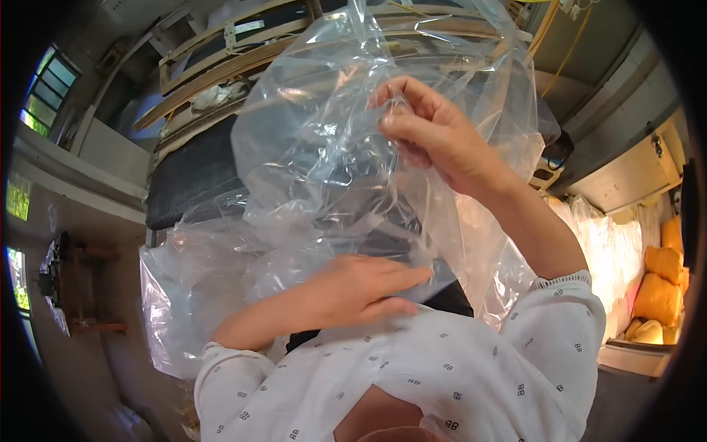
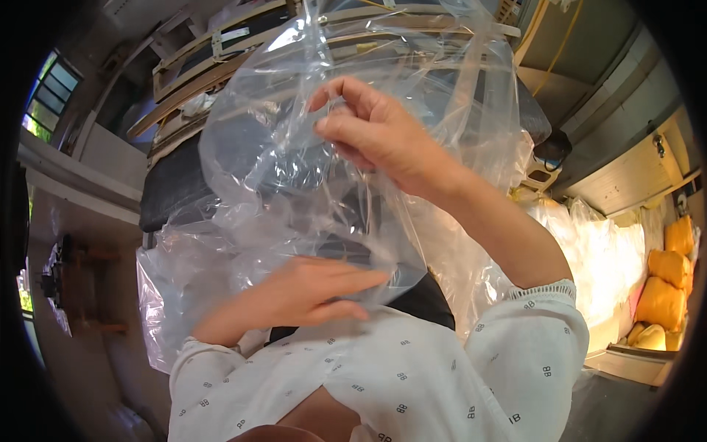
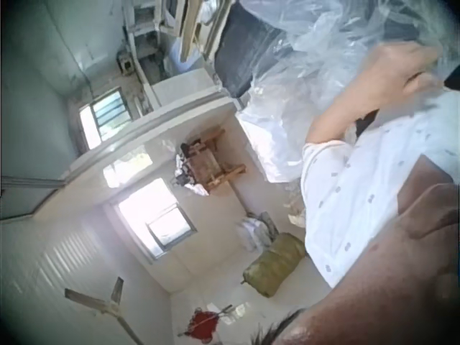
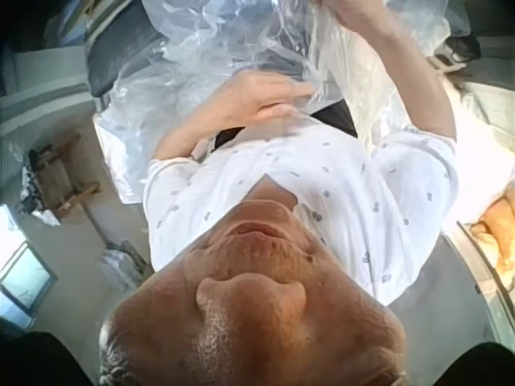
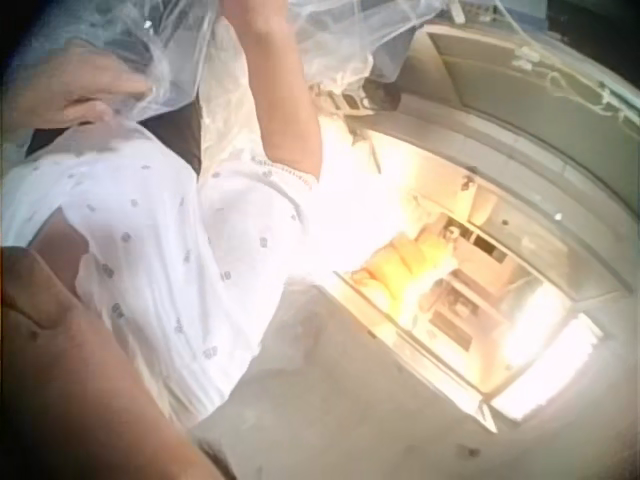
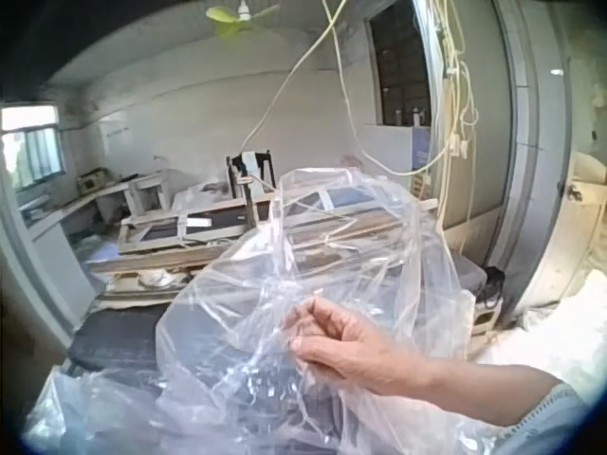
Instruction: The person covers a large mattress with a plastic wrap by unfolding the plastic sheet and pulling it over the mattress edges by hand.
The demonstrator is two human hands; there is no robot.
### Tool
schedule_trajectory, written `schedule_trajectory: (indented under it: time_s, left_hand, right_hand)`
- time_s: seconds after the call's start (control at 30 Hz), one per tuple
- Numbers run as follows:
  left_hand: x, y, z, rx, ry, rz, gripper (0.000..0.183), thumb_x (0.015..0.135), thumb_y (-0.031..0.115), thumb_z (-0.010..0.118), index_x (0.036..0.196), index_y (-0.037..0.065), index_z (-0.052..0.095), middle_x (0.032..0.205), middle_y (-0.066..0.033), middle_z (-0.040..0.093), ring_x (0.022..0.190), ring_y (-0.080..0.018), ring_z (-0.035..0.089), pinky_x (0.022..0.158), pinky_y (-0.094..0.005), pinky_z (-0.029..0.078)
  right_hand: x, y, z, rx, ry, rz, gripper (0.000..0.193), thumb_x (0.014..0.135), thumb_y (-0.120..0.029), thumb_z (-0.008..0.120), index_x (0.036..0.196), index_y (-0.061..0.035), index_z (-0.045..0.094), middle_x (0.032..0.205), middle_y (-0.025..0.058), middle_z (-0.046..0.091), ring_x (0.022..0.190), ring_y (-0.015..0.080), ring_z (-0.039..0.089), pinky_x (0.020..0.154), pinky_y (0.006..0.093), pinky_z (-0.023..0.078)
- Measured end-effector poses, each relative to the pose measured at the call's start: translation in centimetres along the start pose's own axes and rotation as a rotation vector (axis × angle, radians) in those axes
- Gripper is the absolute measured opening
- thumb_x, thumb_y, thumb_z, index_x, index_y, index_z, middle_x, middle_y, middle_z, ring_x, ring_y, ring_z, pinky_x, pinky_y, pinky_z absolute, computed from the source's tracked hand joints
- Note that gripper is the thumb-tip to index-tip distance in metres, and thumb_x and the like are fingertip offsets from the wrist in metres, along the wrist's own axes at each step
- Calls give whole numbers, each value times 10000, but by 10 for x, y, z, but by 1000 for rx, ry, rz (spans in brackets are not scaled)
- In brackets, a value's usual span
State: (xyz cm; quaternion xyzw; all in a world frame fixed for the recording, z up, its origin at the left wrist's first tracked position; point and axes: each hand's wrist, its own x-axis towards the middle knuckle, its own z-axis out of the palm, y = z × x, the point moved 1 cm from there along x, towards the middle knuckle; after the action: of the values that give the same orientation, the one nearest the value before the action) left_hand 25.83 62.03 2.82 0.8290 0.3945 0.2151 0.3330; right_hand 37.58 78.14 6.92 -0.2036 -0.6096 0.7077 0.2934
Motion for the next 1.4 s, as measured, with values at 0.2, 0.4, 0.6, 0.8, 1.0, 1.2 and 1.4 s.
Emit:
schedule_trajectory:
  time_s: [0.2, 0.4, 0.6, 0.8, 1.0, 1.2, 1.4]
  left_hand:
    - [34, 13, -123, 482, 885, 17, 130, 769, 178, 648, 858, 83, 645, 773, 26, 541, 617, -59, 380, 568, -190, 294]
    - [44, -11, -119, 228, 638, 5, 227, 672, 88, 733, 855, 59, 604, 827, 28, 524, 650, -62, 370, 581, -190, 299]
    - [26, 1, -110, 274, 922, 233, 183, 664, -27, 704, 805, 40, 607, 769, -13, 560, 686, -106, 504, 628, -220, 405]
    - [-43, 9, -120, 198, 1226, 199, 140, 741, -50, 635, 853, 16, 583, 872, -60, 553, 776, -127, 514, 695, -219, 431]
    - [-230, 5, -166, 98, 1519, 75, 233, 845, 121, 518, 1053, 15, 514, 1228, -186, 461, 1043, -237, 499, 853, -346, 444]
    - [-382, 63, -191, 280, 2143, -361, 486, 809, 351, 560, 1146, 4, 508, 1129, -139, 540, 1036, -255, 527, 897, -369, 397]
    - [-459, -5, -223, 516, 2153, -606, 436, 810, 346, 553, 1083, 7, 527, 1075, -146, 553, 988, -260, 535, 869, -371, 402]
  right_hand:
    - [-21, 10, -7, -248, -73, -172, 301, 785, -33, 540, 1081, -87, 517, 607, -70, 384, 563, 12, 346, 527, 185, 278]
    - [-17, 7, 2, -309, -96, -250, 361, 764, -4, 535, 1114, -90, 511, 618, -57, 386, 564, 22, 359, 526, 195, 308]
    - [-13, -37, 19, -787, -180, -538, 370, 742, -79, 605, 1104, -74, 524, 631, 14, 480, 547, 110, 454, 513, 255, 381]
    - [40, -117, 22, -1569, 82, -1228, 259, 825, -208, 547, 1013, -31, 539, 881, 98, 582, 787, 205, 557, 665, 367, 429]
    - [62, -96, 6, -1579, -101, -569, 241, 774, -199, 643, 927, -14, 624, 725, 11, 619, 652, 119, 559, 576, 294, 439]
    - [33, -40, 25, -650, -861, -10, 224, 781, -261, 610, 861, -52, 628, 794, 38, 636, 688, 137, 589, 666, 259, 473]
    - [-63, 32, 40, -65, -1335, 642, 429, 801, -375, 623, 1097, -71, 564, 890, 44, 600, 865, 112, 530, 711, 253, 436]
